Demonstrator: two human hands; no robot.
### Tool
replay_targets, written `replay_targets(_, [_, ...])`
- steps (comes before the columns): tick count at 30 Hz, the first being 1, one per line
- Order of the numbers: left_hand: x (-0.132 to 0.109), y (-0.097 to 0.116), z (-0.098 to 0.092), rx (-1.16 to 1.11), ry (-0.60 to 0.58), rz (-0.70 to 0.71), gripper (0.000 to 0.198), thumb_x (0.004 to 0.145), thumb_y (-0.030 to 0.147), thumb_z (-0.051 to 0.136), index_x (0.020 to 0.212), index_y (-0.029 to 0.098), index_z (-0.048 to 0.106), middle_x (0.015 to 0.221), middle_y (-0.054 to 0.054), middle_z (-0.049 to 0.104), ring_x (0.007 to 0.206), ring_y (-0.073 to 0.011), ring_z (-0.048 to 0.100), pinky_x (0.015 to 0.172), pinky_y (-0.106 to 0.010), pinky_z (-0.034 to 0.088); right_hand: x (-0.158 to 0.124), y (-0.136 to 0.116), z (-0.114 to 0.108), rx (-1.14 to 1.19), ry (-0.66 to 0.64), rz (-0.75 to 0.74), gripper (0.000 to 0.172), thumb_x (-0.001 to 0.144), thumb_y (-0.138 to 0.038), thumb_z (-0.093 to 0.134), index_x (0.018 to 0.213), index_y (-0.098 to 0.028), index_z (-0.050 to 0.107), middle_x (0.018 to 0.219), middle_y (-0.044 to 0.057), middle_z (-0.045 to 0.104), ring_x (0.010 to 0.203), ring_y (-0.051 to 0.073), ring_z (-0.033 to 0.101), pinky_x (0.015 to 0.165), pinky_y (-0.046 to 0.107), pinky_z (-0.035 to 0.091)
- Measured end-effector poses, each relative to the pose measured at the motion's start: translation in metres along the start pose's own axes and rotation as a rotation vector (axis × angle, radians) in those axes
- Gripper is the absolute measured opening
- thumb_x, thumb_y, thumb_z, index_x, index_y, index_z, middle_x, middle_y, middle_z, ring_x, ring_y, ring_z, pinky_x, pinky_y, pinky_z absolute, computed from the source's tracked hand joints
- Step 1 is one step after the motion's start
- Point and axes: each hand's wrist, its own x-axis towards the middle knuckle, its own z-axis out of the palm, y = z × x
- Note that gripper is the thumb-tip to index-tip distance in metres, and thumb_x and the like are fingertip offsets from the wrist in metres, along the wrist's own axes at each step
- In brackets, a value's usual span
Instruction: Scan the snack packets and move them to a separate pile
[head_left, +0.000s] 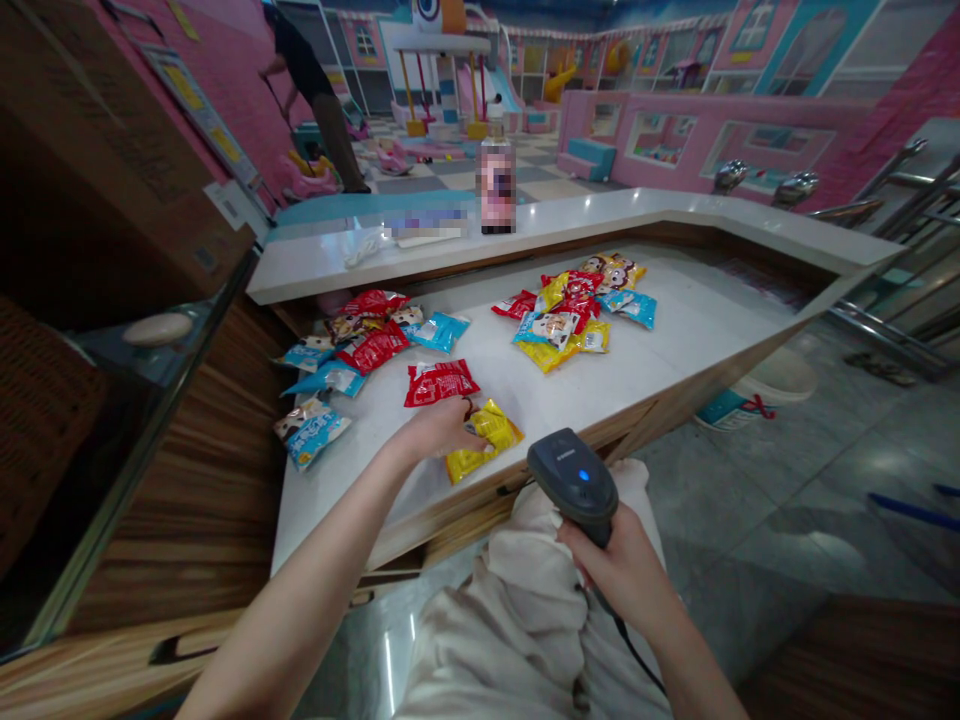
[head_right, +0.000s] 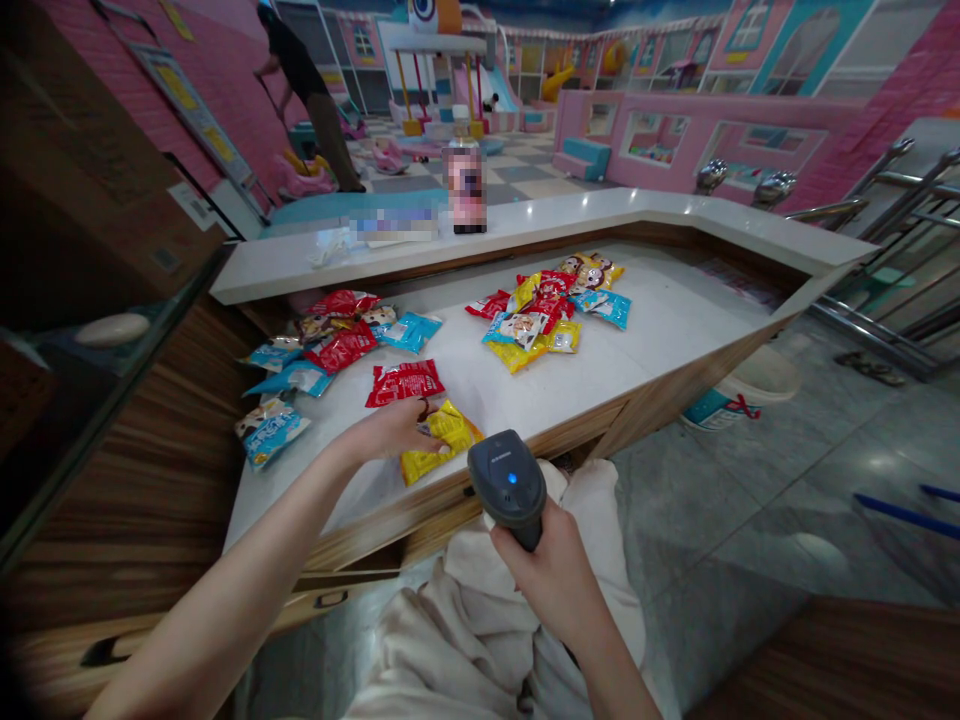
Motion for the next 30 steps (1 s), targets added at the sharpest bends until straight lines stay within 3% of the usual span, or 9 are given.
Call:
replay_targets(2, [-0.003,0.002,0.004,-0.237,0.054,0.006,0.051,0.053,0.039,0.088,0.097,0.019,0.072,0.089,-0.005,0.075,0.085,-0.0274,0.069,0.077,-0.033,0.052,0.0,0.0,0.0,0.0,0.006,0.0,0.011,0.082,-0.028,0.063,0.081,-0.018,0.059,0.053,-0.006,0.054,0.041,0.012,0.053,0.04,0.021,0.042])
replay_targets(5, [-0.01,0.01,0.017,-0.629,0.201,0.002,0.056,0.056,0.039,0.089,0.103,0.016,0.069,0.096,-0.007,0.075,0.087,-0.0246,0.069,0.078,-0.033,0.053,-0.001,-0.001,0.001,0.007,0.014,-0.013,0.01,0.082,-0.028,0.063,0.081,-0.018,0.059,0.053,-0.006,0.053,0.04,0.011,0.052,0.039,0.02,0.041])
replay_targets(9, [-0.021,0.022,0.036,-1.072,0.165,-0.105,0.053,0.064,0.038,0.088,0.105,0.011,0.069,0.099,-0.013,0.076,0.087,-0.0246,0.071,0.081,-0.036,0.055,-0.001,-0.005,0.003,0.023,-0.01,-0.025,0.01,0.083,-0.028,0.063,0.083,-0.019,0.059,0.049,-0.007,0.051,0.039,0.011,0.05,0.038,0.02,0.039])
replay_targets(13, [-0.027,0.032,0.052,-1.349,0.188,-0.168,0.045,0.071,0.034,0.085,0.109,0.014,0.069,0.109,-0.012,0.075,0.091,-0.022,0.073,0.084,-0.032,0.057,0.0,-0.008,0.005,0.018,-0.026,-0.03,0.01,0.082,-0.028,0.064,0.081,-0.019,0.059,0.049,-0.007,0.051,0.04,0.012,0.05,0.04,0.021,0.041])
replay_targets(17, [-0.028,0.037,0.06,-1.434,0.269,-0.241,0.034,0.078,0.034,0.08,0.104,0.015,0.07,0.109,-0.011,0.075,0.088,-0.0193,0.073,0.079,-0.027,0.058,0.0,-0.008,0.005,0.022,-0.02,-0.024,0.009,0.082,-0.027,0.063,0.081,-0.019,0.059,0.05,-0.007,0.051,0.041,0.012,0.051,0.04,0.02,0.041])
replay_targets(24, [-0.031,0.041,0.063,-1.422,0.28,-0.231,0.035,0.074,0.031,0.083,0.102,0.015,0.07,0.102,-0.009,0.077,0.083,-0.0194,0.074,0.072,-0.026,0.059,0.0,-0.01,0.005,0.026,-0.03,-0.01,0.01,0.081,-0.028,0.063,0.085,-0.019,0.06,0.048,-0.007,0.051,0.039,0.012,0.05,0.039,0.021,0.041])
replay_targets(30, [-0.031,0.045,0.065,-1.519,0.285,-0.285,0.033,0.085,0.036,0.073,0.11,0.015,0.068,0.112,-0.011,0.074,0.089,-0.0192,0.073,0.073,-0.027,0.06,0.001,-0.007,0.011,0.03,-0.038,-0.054,0.01,0.082,-0.027,0.064,0.086,-0.019,0.063,0.045,-0.007,0.051,0.039,0.013,0.049,0.04,0.022,0.041])
